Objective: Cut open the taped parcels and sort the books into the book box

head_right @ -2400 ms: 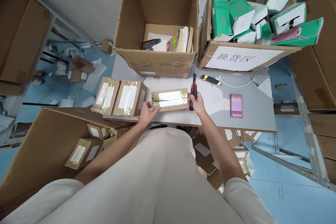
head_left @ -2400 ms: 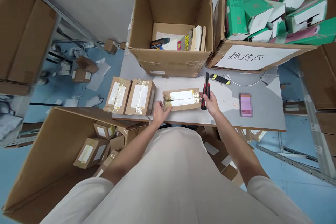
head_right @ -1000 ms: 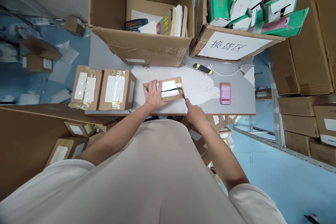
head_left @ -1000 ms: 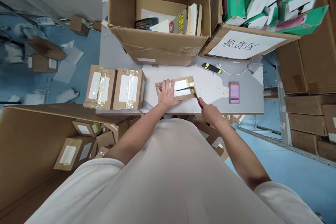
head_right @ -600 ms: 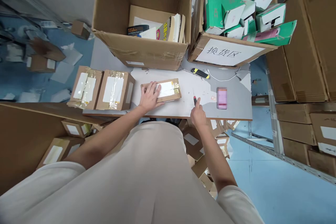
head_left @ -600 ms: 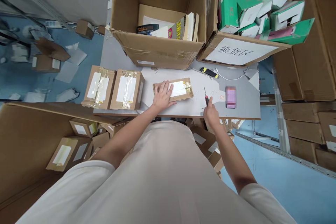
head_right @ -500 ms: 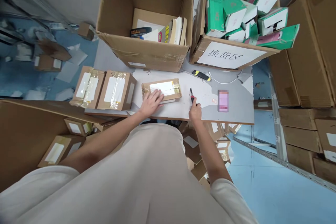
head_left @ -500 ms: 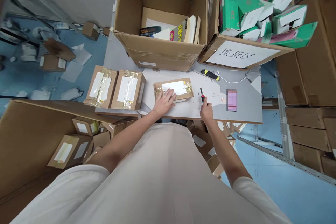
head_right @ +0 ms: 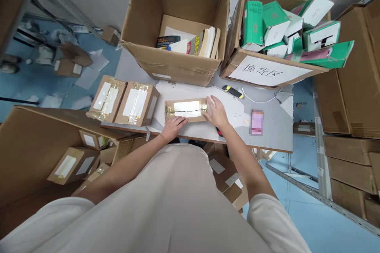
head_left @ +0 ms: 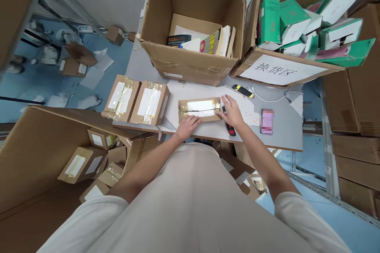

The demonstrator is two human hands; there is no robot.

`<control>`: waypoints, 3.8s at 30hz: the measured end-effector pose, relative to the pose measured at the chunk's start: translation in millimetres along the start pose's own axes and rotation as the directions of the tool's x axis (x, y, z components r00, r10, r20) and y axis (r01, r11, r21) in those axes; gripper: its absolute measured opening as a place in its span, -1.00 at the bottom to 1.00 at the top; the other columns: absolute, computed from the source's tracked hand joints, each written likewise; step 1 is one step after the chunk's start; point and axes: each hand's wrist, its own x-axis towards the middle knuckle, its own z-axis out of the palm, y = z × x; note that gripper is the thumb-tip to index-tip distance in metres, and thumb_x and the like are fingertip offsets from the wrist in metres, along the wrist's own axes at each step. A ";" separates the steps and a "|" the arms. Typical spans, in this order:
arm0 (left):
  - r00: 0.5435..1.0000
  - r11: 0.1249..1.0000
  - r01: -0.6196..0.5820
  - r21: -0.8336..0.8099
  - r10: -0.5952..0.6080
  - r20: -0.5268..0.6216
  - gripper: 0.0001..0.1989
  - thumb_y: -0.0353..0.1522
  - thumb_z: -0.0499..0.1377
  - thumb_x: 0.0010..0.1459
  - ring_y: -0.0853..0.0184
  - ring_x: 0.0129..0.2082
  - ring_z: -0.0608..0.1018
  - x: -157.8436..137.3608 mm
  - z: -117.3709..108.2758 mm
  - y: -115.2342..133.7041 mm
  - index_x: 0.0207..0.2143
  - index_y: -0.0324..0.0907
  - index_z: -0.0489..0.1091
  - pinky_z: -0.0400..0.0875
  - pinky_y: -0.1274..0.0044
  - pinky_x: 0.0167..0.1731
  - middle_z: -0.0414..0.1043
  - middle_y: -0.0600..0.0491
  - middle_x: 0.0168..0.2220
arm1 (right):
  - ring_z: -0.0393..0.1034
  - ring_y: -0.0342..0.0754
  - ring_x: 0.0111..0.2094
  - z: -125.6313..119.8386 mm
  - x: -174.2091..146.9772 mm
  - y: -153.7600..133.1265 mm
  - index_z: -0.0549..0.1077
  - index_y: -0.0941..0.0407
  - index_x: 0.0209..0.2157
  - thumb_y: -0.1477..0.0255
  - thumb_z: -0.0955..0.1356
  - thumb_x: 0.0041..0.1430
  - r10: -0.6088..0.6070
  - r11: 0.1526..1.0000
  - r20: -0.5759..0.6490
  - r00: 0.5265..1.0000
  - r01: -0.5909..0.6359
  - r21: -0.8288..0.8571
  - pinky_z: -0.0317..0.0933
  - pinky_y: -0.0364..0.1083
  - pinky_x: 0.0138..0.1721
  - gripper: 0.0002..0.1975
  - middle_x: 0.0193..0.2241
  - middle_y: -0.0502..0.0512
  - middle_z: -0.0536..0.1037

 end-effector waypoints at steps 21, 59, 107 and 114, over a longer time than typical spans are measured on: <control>0.995 0.987 0.082 -0.138 -0.073 0.066 -0.54 -0.57 -0.05 0.18 0.21 0.07 0.39 -5.1 -12.0 0.7 0.09 -0.11 0.33 0.29 0.30 0.04 0.39 -0.10 0.03 | 0.36 0.11 -0.08 -3.9 84.9 -16.3 0.36 0.22 0.01 0.37 0.16 0.30 0.293 0.944 0.077 0.953 -0.301 0.134 0.20 0.02 -0.08 -0.65 -0.08 0.34 0.48; 0.810 0.962 -0.223 0.156 0.094 0.579 -0.74 -0.24 0.16 0.09 0.16 -0.24 0.54 82.3 -73.9 -34.0 -0.43 -0.23 0.55 0.12 0.23 0.08 0.57 -0.15 -0.36 | 0.39 0.19 -0.15 -29.8 43.4 -92.5 0.59 0.27 -0.31 0.54 0.26 0.12 -0.127 0.872 0.555 0.822 0.359 -0.332 -0.02 0.16 0.03 -0.74 -0.29 0.40 0.59; 0.811 0.842 0.522 0.138 -0.540 0.224 0.16 0.08 0.13 -0.06 -0.13 0.35 -0.18 -2.6 -53.7 -37.3 0.33 -0.47 -0.31 -0.45 -0.11 0.17 -0.37 -0.35 0.36 | 0.15 0.26 0.07 53.6 98.7 -169.4 0.45 0.29 -0.06 0.55 0.15 0.23 -0.132 0.949 0.467 0.875 0.247 -0.195 0.04 0.17 0.04 -0.65 0.02 0.48 0.37; 0.771 0.820 0.546 0.174 -0.573 0.278 0.22 0.15 0.13 -0.14 -0.11 0.36 -0.31 4.2 -56.8 -28.3 0.34 -0.41 -0.31 -0.46 -0.10 0.17 -0.43 -0.28 0.37 | 0.21 0.18 -0.03 2.4 70.8 -137.1 0.36 0.17 -0.07 0.40 0.39 -0.05 -0.117 0.993 0.271 0.955 0.121 -0.001 0.18 0.09 -0.03 -0.56 -0.01 0.31 0.25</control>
